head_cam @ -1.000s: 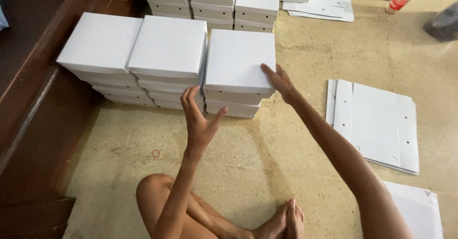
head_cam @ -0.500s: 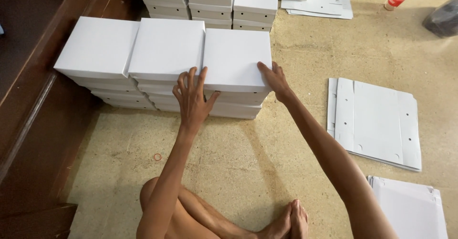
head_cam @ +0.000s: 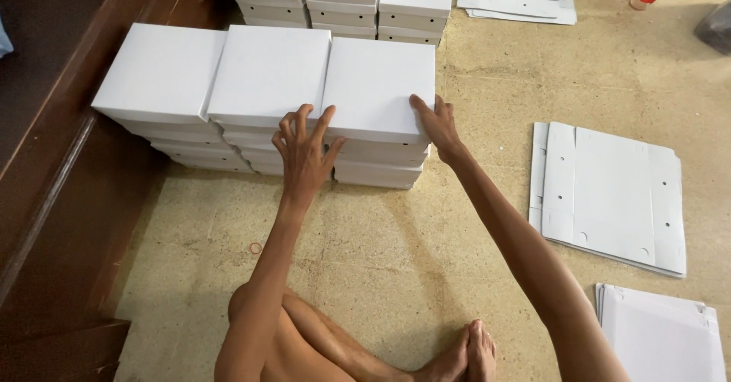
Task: The person assembles white cardboard boxes by folding the flaps and securing them with small fasteners. They place a completed box onto a stack and then begin folding another flat sheet into a box shape.
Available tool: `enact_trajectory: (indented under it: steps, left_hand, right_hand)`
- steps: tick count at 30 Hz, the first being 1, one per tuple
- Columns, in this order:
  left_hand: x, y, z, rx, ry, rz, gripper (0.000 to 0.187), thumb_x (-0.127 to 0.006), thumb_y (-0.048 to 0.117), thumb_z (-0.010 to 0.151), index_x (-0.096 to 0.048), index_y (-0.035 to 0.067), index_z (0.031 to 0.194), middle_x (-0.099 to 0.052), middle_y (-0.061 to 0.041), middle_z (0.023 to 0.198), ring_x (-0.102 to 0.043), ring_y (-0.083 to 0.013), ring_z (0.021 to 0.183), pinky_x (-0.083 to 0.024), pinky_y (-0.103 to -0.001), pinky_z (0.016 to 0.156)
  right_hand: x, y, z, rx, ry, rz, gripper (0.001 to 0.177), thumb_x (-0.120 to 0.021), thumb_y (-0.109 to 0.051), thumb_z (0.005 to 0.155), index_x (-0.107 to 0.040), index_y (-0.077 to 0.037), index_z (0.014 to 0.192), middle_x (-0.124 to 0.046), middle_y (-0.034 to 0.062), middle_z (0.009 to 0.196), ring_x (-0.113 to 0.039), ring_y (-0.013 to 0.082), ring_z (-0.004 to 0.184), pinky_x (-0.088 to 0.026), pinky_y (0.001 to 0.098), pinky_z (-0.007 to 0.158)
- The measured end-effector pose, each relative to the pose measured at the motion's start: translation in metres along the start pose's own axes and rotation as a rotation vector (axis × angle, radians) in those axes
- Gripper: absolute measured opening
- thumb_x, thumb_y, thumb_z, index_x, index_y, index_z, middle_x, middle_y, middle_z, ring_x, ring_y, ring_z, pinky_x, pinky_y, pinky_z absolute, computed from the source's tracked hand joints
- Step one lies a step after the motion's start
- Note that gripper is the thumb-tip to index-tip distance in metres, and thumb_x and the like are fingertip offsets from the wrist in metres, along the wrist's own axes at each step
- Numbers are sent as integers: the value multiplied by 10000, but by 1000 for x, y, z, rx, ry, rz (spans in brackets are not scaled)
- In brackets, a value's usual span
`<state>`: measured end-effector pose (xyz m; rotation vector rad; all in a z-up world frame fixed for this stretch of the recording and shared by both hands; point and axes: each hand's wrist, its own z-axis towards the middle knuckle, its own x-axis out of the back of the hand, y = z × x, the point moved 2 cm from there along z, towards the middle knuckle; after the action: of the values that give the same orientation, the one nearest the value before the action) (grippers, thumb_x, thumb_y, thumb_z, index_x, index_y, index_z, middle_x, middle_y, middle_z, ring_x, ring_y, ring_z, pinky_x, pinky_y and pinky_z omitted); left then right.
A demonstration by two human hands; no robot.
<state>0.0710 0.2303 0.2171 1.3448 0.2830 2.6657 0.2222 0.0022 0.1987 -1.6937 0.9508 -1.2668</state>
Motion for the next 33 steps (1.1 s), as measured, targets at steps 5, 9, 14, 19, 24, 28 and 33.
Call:
enact_trajectory:
  steps: [5, 9, 14, 19, 24, 28, 33]
  left_hand:
    - [-1, 1, 1, 16, -5, -12, 461, -641, 369, 973, -489, 254, 1392, -350, -58, 1289, -276, -303, 1185, -297, -545, 881]
    - [0, 5, 2, 39, -6, -19, 455, -657, 340, 966, -495, 243, 1379, -350, -64, 1283, -276, -312, 1184, -300, -548, 875]
    - [-6, 3, 0, 67, -36, -33, 528, -691, 315, 931, -465, 248, 1403, -326, -72, 1330, -255, -325, 1214, -266, -577, 895]
    - [22, 47, -6, 154, -39, -130, 774, -757, 261, 882, -320, 222, 1519, -262, -130, 1431, -210, -396, 1277, -240, -670, 922]
    - [7, 122, -36, 112, -62, -492, 671, -685, 373, 891, -381, 179, 1456, -330, -158, 1403, -282, -353, 1278, -242, -648, 1027]
    - [-46, 183, -75, 14, -244, -537, 655, -588, 531, 898, -381, 178, 1410, -355, -127, 1436, -334, -310, 1305, -389, -548, 917]
    - [-100, 270, -110, 56, -720, -734, 730, -720, 286, 864, -313, 191, 1462, -327, -62, 1387, -315, -306, 1269, -331, -635, 989]
  right_hand:
    - [7, -17, -21, 13, -21, 16, 881, -652, -666, 841, -449, -57, 1444, -439, 220, 1304, -456, 405, 1288, -406, 522, 1088]
    - [11, -15, -18, 26, -30, 19, 868, -664, -669, 843, -479, -57, 1430, -455, 226, 1313, -469, 394, 1287, -417, 505, 1086]
    - [37, -4, -5, 85, -97, -54, 907, -518, -760, 932, -387, -42, 1469, -420, 273, 1314, -525, 389, 1179, -482, 512, 932]
    - [113, -18, -37, 182, -261, -400, 738, -419, -602, 1026, -426, 23, 1418, -446, 354, 1305, -503, 502, 1224, -448, 590, 966]
    - [213, 97, -32, -13, -643, -1271, 584, -521, -450, 954, -499, -50, 1379, -658, 250, 1254, -630, 422, 1184, -493, 525, 1032]
    - [282, 164, -97, -215, -628, -1440, 498, -500, -503, 948, -432, -306, 1401, -557, -33, 1312, -670, 214, 1111, -524, 430, 952]
    - [340, 204, -204, -294, -498, -892, 449, -557, -416, 927, -528, -163, 1296, -632, 150, 1276, -639, 378, 1164, -508, 515, 1011]
